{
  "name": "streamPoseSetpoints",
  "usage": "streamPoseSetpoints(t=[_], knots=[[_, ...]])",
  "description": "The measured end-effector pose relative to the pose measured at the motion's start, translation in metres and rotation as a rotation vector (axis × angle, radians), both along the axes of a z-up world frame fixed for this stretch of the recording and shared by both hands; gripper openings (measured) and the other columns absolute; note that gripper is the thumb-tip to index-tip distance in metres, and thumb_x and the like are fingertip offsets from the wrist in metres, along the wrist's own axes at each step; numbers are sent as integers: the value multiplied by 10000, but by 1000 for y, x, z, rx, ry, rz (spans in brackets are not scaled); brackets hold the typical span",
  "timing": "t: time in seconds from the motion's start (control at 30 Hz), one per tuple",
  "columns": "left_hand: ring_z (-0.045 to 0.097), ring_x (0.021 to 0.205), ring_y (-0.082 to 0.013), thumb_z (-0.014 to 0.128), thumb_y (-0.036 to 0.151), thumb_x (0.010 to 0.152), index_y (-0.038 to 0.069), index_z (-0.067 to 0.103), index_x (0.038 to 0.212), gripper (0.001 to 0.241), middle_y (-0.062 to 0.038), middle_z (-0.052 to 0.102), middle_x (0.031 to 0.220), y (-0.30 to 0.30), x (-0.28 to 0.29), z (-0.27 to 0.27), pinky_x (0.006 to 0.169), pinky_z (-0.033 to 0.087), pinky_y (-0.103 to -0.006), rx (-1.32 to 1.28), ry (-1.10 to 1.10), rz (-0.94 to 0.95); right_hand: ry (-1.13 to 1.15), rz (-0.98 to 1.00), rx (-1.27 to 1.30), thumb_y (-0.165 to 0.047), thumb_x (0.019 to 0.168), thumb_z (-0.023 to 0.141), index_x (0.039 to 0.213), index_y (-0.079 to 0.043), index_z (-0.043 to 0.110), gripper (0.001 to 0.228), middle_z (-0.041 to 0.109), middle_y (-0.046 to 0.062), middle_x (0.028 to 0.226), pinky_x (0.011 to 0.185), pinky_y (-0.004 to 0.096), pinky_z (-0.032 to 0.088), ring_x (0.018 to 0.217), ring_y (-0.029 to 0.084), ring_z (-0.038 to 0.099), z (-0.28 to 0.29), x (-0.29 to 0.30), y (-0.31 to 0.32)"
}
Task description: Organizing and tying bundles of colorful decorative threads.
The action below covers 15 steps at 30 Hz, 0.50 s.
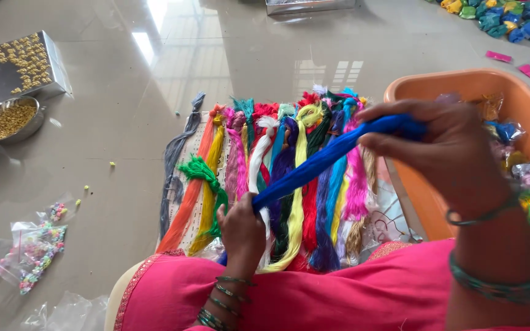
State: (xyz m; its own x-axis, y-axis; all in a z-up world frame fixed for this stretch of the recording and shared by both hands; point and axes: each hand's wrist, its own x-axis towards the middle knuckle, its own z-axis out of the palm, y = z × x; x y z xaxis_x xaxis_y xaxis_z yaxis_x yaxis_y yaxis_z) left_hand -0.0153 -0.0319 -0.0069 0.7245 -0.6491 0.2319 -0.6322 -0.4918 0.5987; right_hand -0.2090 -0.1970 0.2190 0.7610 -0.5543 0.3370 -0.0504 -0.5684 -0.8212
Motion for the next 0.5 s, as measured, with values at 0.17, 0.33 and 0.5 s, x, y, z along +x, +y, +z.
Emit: streamPoseSetpoints(t=[0.17,0.33,0.5], knots=[[644,1051,-297,612,101,859,151,647,1222,368,-82,714,1026,-11,7,-31,1130,252,-620,54,-63,95,-259,-210,25,-16,892,710,1112,-5,677,222,741,45,1047,905,202,608,959,77,724,39,-12,14],[577,1162,-310,649,198,895,190,622,1316,422,-80,624,1227,-14,2,-34,1075,292,-627,138,168,127,-290,-410,-77,-5,948,736,1187,-9,680,246,716,71,1042,873,209,590,939,88,700,42,-20,22],[613,1114,-312,693,121,847,184,656,1287,445,-131,588,1251,-17,20,-78,1026,487,-433,-56,448,59,-90,-51,59,26,814,753,1139,15,725,326,740,92,1041,864,226,601,939,103,713,35,-23,17]])
